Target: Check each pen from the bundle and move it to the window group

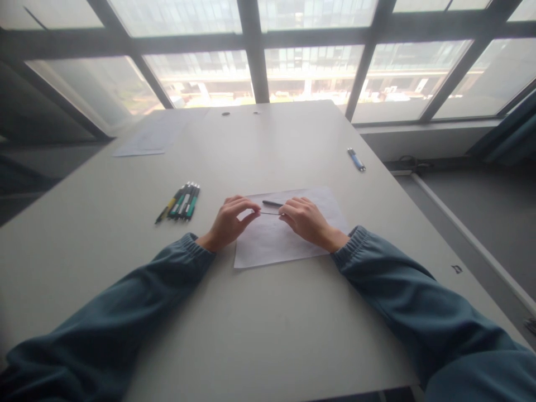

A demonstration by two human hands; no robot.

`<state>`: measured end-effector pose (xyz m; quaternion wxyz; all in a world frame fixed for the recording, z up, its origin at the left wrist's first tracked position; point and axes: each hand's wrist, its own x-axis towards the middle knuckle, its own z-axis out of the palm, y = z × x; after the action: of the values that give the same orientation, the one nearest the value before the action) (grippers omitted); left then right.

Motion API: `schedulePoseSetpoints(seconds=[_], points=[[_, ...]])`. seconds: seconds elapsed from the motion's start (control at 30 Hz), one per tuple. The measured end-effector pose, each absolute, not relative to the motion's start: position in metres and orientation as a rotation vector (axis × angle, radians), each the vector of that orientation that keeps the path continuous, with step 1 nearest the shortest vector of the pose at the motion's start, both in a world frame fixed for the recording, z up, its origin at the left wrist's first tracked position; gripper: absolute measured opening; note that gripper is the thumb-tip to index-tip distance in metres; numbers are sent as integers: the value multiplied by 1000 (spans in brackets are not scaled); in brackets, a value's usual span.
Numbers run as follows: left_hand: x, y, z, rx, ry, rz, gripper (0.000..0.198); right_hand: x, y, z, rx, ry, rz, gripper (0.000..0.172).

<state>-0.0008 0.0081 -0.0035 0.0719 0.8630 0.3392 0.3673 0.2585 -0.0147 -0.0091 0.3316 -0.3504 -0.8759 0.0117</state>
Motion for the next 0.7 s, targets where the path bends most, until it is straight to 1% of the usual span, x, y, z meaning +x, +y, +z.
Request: schedulePoseSetpoints(seconds=[0.23, 0.47, 0.7], points=[[2, 5, -1, 2599, 892, 1122, 13, 258, -16, -5, -857, -2330, 62, 13], [4, 3, 2, 2559, 934, 1047, 14, 259, -17, -7, -828, -2335, 110, 16], [3, 3, 4, 2528, 832, 1097, 11, 258, -18, -6, -823, -2330, 133, 18]])
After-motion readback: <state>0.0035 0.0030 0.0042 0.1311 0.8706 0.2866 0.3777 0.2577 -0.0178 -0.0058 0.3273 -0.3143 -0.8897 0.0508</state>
